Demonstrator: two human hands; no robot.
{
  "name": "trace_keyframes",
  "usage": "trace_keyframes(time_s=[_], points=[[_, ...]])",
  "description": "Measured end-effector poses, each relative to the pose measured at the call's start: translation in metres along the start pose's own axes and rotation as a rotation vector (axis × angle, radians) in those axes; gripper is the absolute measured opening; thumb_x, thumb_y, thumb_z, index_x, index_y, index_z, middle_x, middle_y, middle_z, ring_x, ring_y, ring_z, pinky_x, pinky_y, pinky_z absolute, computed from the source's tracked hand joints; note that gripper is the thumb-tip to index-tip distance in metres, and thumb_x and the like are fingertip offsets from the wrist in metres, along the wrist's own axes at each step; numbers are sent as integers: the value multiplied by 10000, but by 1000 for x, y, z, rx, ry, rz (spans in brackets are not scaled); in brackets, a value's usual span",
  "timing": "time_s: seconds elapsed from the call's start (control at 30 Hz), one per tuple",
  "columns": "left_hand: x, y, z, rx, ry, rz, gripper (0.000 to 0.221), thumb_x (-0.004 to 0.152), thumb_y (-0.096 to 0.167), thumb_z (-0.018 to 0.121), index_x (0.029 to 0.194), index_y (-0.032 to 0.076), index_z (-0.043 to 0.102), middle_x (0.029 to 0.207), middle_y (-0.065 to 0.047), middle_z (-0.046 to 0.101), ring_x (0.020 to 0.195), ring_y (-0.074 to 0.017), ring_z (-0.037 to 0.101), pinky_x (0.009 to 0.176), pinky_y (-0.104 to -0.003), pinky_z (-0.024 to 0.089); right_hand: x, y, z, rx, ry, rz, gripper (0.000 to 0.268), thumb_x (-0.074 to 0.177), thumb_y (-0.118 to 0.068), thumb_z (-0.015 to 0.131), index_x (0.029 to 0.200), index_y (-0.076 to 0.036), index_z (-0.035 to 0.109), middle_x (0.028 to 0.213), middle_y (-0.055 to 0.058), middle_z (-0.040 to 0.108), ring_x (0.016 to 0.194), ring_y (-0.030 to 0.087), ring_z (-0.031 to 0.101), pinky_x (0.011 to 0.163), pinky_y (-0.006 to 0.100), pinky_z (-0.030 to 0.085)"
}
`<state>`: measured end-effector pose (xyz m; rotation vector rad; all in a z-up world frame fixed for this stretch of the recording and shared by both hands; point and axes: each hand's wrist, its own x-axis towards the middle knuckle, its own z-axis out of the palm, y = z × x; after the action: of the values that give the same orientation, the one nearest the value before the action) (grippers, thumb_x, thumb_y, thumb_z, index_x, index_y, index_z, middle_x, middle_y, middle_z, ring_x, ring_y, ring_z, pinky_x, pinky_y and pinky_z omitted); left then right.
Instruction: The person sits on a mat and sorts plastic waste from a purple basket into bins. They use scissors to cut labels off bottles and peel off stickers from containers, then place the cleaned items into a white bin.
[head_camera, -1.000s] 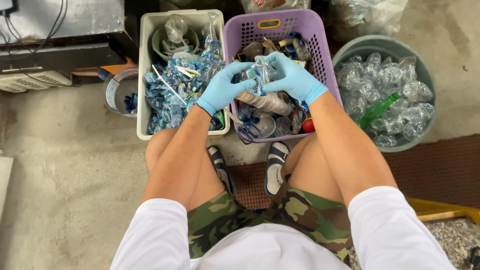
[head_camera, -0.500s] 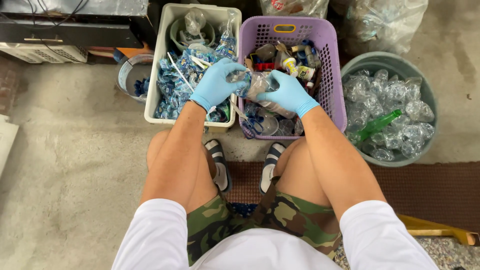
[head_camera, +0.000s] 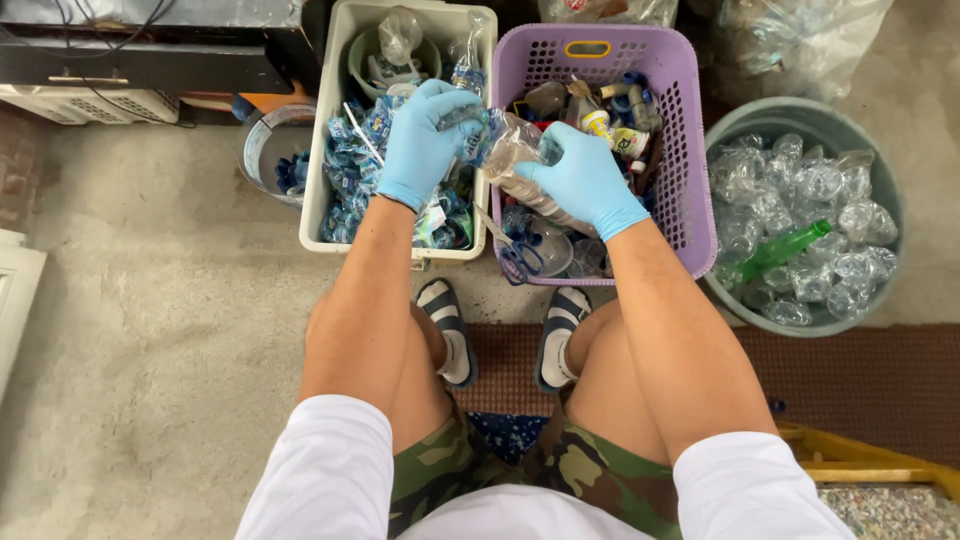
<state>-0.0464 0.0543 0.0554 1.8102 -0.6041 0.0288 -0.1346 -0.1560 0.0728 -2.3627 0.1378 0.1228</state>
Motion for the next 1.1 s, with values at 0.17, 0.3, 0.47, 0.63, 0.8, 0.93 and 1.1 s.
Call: trace_keyframes(time_s=[0.17,0.3,0.47,0.63,0.8,0.93,1.1], points=[[24,-22,-3,81,-35,226,238,891,-67,778,1087,66,765,1026,-43,646,946,-181,655,901,-287,601,2,9,1,20,84,-26,426,949,-374,787,813,-116,477,720,16,483,694,169,394,659,325,365],[33,-31,4,126,-59,345,263,871,-114,768,1083,41,753,997,-64,657,931,-204,670,878,-309,617,8,28,3,-10,134,-38,471,930,-392,808,784,-103,466,707,32,494,705,180,390,667,341,363],[26,-38,24,59,29,276,289,868,-82,795,1113,60,739,1035,-58,653,924,-200,691,882,-311,638,22,55,13,-6,150,-97,441,932,-378,821,795,-101,505,694,34,511,679,170,404,644,343,369],[-1,-45,48,-190,300,18,851,1002,124,797,1626,178,222,1637,-136,402,1511,-301,462,1275,-428,417,13,47,15,80,145,-51,436,927,-399,781,779,-142,462,720,-5,492,717,144,400,678,326,365],[-24,-62,75,-1360,-121,-342,604,1066,474,472,1521,78,483,1486,-246,559,1394,-352,544,1186,-509,452,-11,-17,12,528,-143,224,435,918,-331,631,1294,-117,675,1098,34,740,910,137,700,799,293,606],[-20,-37,61,-1411,-54,-194,485,1075,391,574,1396,28,551,1412,-164,629,1333,-345,586,1160,-509,455,-18,-23,28,486,-261,351,285,915,-385,618,1037,-150,721,1015,18,784,933,169,738,913,321,577],[-10,7,25,-1415,156,-296,333,918,370,738,1055,78,656,962,-90,712,882,-254,715,853,-444,606,-22,2,33,76,-517,117,1037,721,-436,819,1586,-169,313,1168,46,581,883,175,575,862,354,536]])
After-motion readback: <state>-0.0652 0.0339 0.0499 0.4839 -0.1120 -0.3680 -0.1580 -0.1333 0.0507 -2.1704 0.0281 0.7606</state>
